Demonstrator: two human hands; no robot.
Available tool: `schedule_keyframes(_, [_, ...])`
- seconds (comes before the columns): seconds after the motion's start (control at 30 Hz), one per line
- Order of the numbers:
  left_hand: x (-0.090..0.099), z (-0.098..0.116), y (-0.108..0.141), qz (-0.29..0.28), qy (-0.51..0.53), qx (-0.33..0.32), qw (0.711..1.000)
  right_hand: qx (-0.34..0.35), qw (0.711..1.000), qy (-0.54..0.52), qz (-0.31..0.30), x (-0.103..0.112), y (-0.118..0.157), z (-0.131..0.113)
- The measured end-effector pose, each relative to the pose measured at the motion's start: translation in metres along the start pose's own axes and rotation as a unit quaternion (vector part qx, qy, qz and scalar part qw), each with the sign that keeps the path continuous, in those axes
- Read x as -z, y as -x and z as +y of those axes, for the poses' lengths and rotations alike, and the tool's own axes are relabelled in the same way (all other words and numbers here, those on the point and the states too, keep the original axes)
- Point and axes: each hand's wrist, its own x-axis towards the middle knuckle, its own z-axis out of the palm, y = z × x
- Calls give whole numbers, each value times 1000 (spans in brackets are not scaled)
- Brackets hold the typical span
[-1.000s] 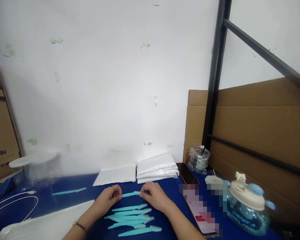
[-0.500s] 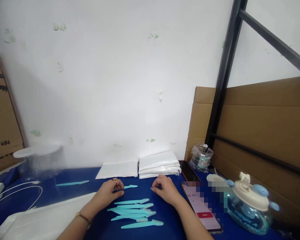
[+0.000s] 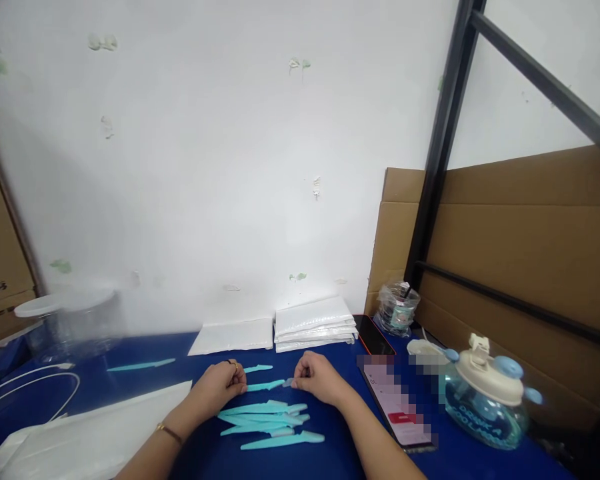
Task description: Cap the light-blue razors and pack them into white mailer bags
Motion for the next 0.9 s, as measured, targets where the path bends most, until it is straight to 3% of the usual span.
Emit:
schedule_keyframes(0.17, [5,-14,-3,22,-23,32,999,-56,994,45,76,19,-1,19])
schedule_keyframes(0.27, [6,-14,-2,56,-24,33,998,-41,992,65,99,24,2,18])
schedule_keyframes(0.33, [6,-9,0,58,-13,21,998,-13,997,42,63,24,7,11])
schedule_keyframes(0.43, [6,1,4,10,18,-16,1000,17,999,15,-49,21,15,-2])
schedule_keyframes(0.5, [4,7,7,-17,43,-42,998,23,995,24,-90,18,17,-9])
schedule_keyframes(0.7, [-7,14,8,-79,92,-18,992,24,997,46,-56,2,12,-19])
schedule_keyframes(0.9, [-7,20,8,-55,78,-13,995,39,995,49,-82,-10,12,-25])
